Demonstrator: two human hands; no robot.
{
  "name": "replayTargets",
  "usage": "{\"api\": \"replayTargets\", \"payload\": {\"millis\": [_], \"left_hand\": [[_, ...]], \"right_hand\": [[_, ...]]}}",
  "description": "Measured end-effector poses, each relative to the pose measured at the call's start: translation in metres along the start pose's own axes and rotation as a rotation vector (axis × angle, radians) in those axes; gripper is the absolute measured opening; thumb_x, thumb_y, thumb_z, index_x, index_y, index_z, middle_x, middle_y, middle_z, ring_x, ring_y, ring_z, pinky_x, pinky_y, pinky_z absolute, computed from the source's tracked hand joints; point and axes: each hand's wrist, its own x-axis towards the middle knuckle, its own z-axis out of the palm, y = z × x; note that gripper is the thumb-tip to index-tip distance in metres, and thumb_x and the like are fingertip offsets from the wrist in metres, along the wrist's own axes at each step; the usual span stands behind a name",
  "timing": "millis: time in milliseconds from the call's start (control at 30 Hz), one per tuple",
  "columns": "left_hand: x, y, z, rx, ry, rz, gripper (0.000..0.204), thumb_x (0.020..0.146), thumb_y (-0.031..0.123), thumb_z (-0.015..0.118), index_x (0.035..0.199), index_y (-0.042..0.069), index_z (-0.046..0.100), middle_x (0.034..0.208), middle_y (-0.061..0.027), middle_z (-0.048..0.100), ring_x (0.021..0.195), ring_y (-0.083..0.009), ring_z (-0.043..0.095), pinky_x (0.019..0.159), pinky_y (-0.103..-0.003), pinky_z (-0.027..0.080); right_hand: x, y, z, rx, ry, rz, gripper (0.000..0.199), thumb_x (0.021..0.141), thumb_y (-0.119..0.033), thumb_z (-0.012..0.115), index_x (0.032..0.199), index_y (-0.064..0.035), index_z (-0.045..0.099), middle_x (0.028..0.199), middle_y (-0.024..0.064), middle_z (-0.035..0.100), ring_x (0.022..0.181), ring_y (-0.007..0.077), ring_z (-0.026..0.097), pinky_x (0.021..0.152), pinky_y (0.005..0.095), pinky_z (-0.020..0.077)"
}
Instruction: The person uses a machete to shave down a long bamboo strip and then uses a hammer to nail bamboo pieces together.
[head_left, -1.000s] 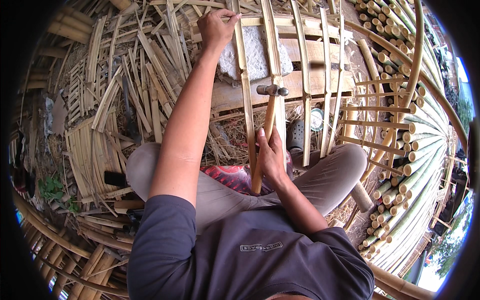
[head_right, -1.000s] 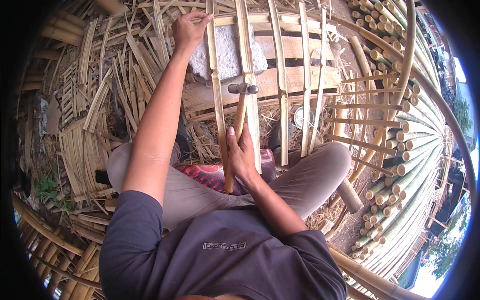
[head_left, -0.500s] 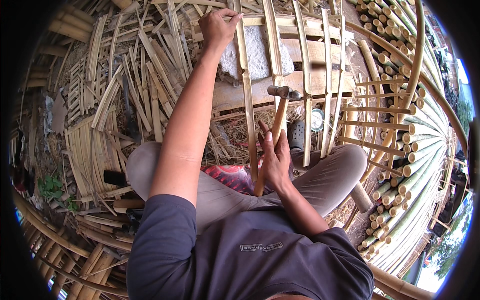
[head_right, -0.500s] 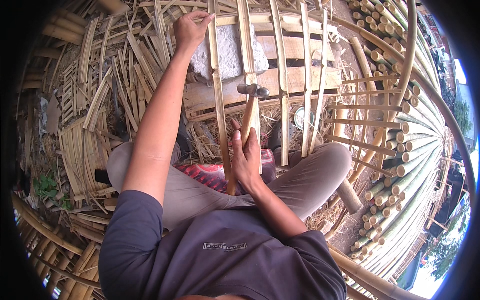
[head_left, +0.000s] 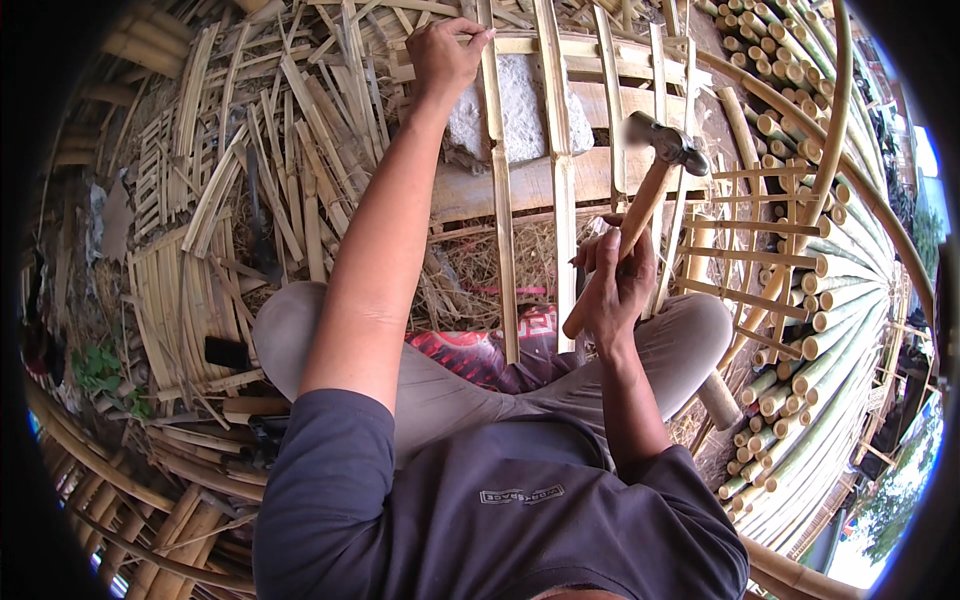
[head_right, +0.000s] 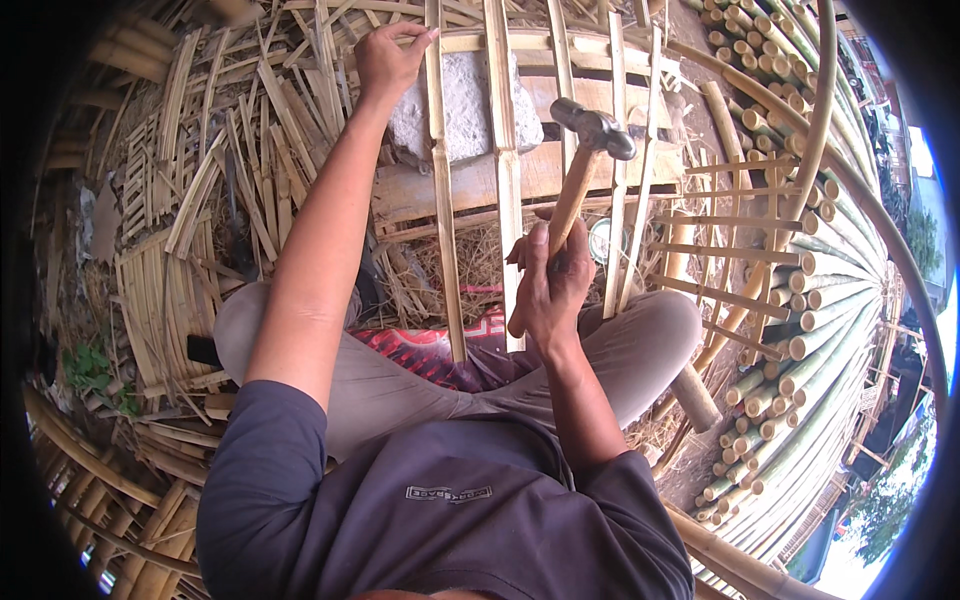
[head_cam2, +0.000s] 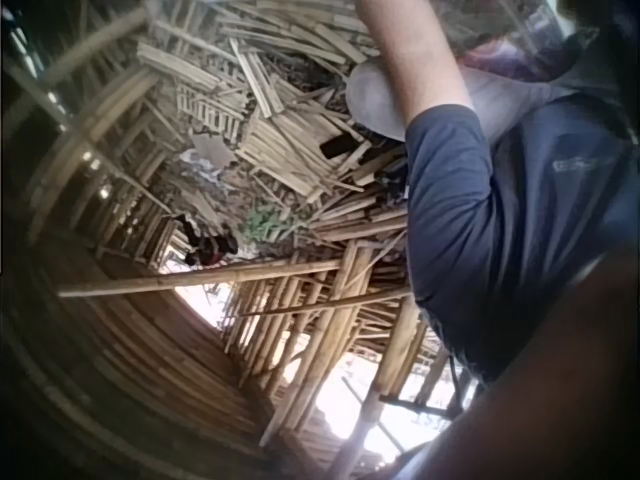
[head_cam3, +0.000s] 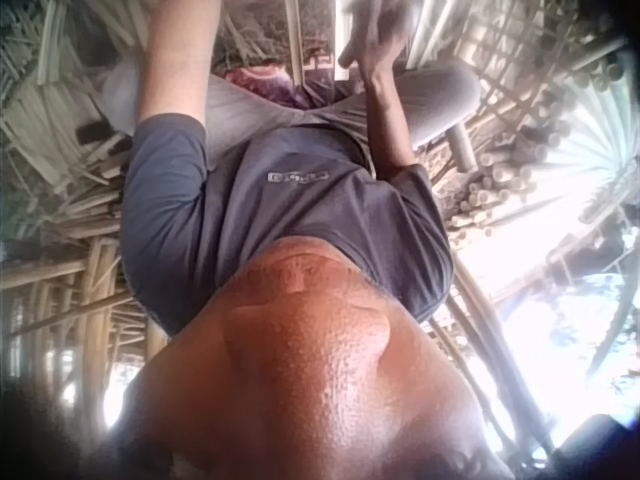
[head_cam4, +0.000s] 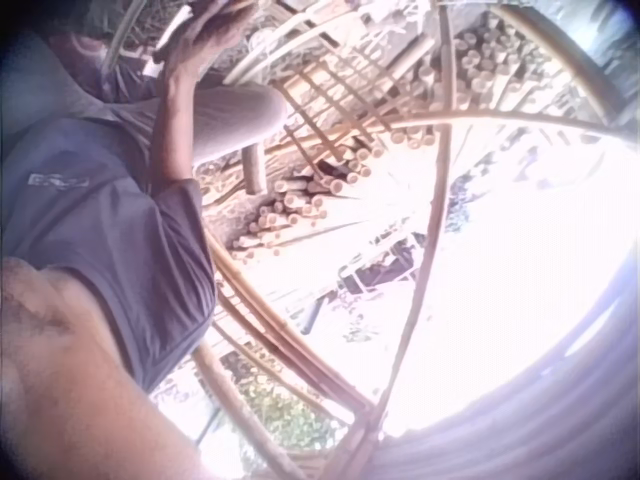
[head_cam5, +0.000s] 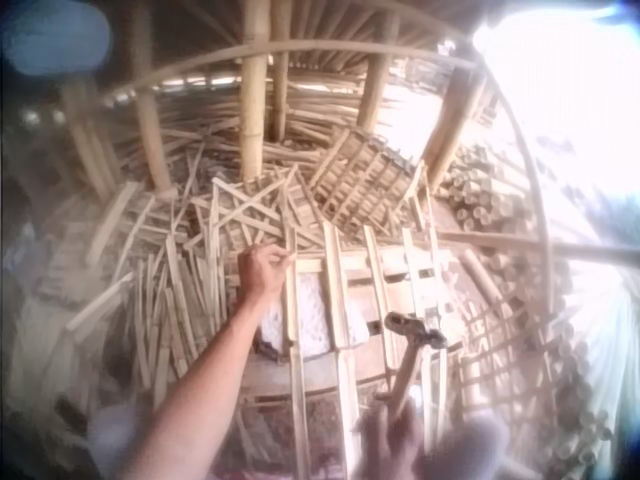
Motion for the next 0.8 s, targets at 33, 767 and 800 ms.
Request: {"api": "replayTargets", "payload": {"millis": [33,767,800], "left_hand": [[0.000,0.002,0.000,0.007,-0.010,-0.012,0.029,0.079,0.042,0.081,0.081,0.013,0.079,0.074,-0.0100,0.073,0.064,-0.0267,0.068,0.064,-0.037,0.052],[0.000,0.008,-0.005,-0.018,0.016,0.032,0.027,0.080,0.040,0.080,0.082,0.014,0.079,0.061,-0.0084,0.068,0.053,-0.0225,0.062,0.056,-0.037,0.048],[0.000,0.007,-0.004,-0.018,0.013,0.017,0.027,0.080,0.040,0.080,0.082,0.014,0.079,0.061,-0.0080,0.068,0.053,-0.0220,0.062,0.055,-0.036,0.048]], "right_hand": [[0.006,-0.001,-0.003,-0.007,-0.010,-0.017,0.020,0.104,-0.017,0.052,0.106,0.0028,0.053,0.065,0.0046,0.056,0.059,0.0093,0.055,0.056,0.0284,0.0521],[0.013,0.033,0.041,-0.271,-0.291,0.208,0.034,0.087,-0.012,0.075,0.099,0.0054,0.049,0.085,0.0252,0.072,0.081,0.0362,0.074,0.066,0.0400,0.0595],[0.014,0.031,0.041,-0.273,-0.298,0.221,0.034,0.087,-0.012,0.075,0.099,0.0053,0.049,0.085,0.0255,0.072,0.082,0.0363,0.074,0.066,0.0401,0.0594]]}}
